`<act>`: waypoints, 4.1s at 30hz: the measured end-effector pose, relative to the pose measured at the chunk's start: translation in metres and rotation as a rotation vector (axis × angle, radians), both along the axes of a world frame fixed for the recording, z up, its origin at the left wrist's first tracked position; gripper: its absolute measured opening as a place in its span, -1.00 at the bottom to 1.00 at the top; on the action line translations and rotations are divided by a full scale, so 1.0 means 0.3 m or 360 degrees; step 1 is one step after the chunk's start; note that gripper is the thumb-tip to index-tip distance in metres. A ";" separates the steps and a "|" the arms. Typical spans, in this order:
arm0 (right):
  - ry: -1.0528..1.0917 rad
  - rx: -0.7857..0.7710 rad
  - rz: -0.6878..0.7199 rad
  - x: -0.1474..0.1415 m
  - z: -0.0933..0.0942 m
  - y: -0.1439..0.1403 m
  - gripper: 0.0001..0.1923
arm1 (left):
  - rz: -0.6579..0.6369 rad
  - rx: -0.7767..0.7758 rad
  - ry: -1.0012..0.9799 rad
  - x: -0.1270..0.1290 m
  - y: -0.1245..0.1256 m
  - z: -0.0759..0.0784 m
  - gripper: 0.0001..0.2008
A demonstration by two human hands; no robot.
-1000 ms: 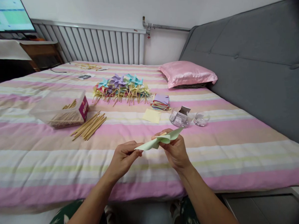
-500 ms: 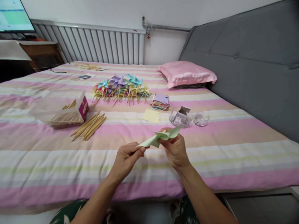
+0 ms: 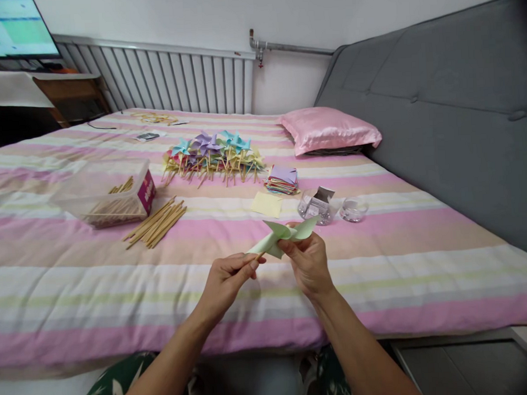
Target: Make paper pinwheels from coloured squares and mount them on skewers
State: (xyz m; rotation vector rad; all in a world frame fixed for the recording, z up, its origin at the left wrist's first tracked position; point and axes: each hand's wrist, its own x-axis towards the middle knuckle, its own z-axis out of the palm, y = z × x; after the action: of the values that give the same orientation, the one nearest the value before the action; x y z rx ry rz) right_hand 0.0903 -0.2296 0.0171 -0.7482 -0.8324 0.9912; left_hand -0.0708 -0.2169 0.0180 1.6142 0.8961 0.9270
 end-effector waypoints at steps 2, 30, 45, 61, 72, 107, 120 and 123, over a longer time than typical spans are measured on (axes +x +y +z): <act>0.0012 -0.0003 -0.0006 -0.001 0.000 0.002 -0.75 | -0.0011 -0.0007 -0.0009 0.002 -0.001 -0.002 -0.71; 0.0017 -0.0351 -0.0271 0.001 -0.029 0.039 -0.63 | -0.0321 -0.0381 0.0236 -0.011 0.026 -0.082 -0.68; 0.0118 -0.0436 -0.0264 0.004 -0.021 0.036 -0.71 | -0.0435 -0.0328 0.0294 -0.009 0.023 -0.071 -0.67; 0.0057 -0.0456 -0.0393 0.006 -0.030 0.039 -0.69 | -0.0449 -0.0364 0.0305 -0.008 0.016 -0.068 -0.66; -0.0059 -0.0404 -0.0250 0.009 -0.021 0.036 -0.69 | -0.0141 -0.0400 0.0163 -0.004 0.032 -0.052 -0.69; -0.0049 -0.0500 -0.0570 0.019 -0.024 0.036 -0.71 | 0.0245 -0.0164 0.0375 -0.018 0.041 -0.067 -0.68; -0.0164 -0.0319 -0.0606 0.011 -0.020 0.034 -0.63 | 0.0478 0.0301 0.0852 -0.021 0.023 -0.045 -0.72; -0.0218 -0.0312 -0.0720 0.016 -0.024 0.036 -0.56 | 0.0480 0.0332 0.0885 -0.021 0.023 -0.045 -0.73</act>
State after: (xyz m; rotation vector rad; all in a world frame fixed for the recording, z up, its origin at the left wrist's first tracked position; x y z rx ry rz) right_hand 0.0950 -0.2189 0.0098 -1.1259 -0.6464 0.6240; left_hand -0.0771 -0.2101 0.0044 1.9990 1.4969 0.8002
